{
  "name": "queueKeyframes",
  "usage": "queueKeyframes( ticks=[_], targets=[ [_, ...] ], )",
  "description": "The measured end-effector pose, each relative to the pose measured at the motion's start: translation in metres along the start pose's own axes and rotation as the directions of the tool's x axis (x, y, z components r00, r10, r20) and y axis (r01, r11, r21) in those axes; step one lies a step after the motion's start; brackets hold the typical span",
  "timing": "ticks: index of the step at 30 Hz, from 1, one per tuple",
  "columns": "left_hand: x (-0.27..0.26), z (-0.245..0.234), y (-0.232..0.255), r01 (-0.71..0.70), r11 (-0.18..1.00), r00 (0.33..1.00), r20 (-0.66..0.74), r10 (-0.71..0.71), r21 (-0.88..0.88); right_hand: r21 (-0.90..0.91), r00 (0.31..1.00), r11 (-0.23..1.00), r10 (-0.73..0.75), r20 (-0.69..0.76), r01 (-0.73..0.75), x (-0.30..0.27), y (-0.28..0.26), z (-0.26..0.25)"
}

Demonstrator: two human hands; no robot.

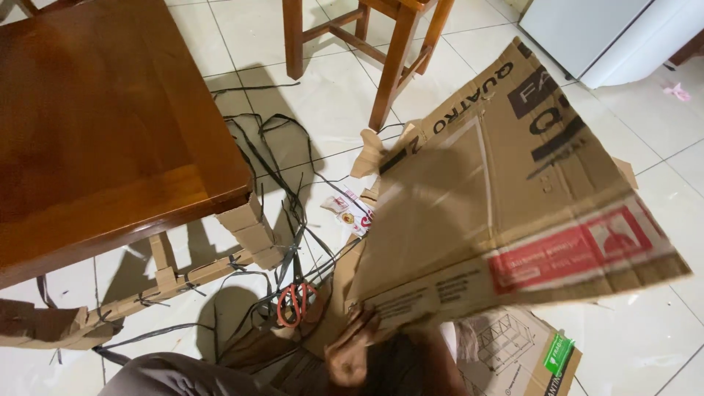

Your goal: Wrapping a wooden chair with cardboard and securing it with plastic straps

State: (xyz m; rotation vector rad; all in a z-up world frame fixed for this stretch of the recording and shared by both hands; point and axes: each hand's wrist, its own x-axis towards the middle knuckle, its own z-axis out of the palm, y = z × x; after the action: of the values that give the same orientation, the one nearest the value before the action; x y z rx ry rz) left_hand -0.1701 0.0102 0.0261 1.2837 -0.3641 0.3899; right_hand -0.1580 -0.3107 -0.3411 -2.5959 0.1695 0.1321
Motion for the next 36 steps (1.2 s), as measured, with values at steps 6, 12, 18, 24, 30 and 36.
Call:
queueKeyframes(
  ticks=[6,12,18,24,30,36],
  targets=[
    [0.0,-0.084,-0.116,0.374,0.805,0.926,-0.238,-0.294,0.461,-0.039,0.931,0.983,-0.184,-0.316,0.181,0.061,-0.2,-0.11],
    [0.063,-0.148,-0.029,0.52,0.841,0.848,-0.211,-0.486,0.152,0.902,0.925,0.398,0.379,0.001,-0.164,0.099,-0.29,-0.145],
    [0.077,-0.182,0.009,0.46,0.779,0.811,-0.157,-0.564,-0.425,0.38,0.931,0.884,-0.14,-0.336,0.27,0.09,-0.295,-0.102],
    [0.105,-0.224,0.038,0.376,0.799,0.794,-0.282,-0.539,-0.469,0.917,0.926,-0.352,0.247,0.285,-0.188,0.066,-0.375,-0.141],
    [0.141,-0.255,0.062,0.38,0.881,0.758,-0.451,-0.471,-0.281,0.903,0.986,-0.421,0.166,-0.022,0.091,0.047,-0.415,-0.159],
    [0.149,-0.227,0.098,0.422,0.905,0.624,-0.742,-0.247,0.052,0.4,0.875,0.841,-0.162,-0.457,0.364,0.021,-0.488,-0.183]
  ],
)
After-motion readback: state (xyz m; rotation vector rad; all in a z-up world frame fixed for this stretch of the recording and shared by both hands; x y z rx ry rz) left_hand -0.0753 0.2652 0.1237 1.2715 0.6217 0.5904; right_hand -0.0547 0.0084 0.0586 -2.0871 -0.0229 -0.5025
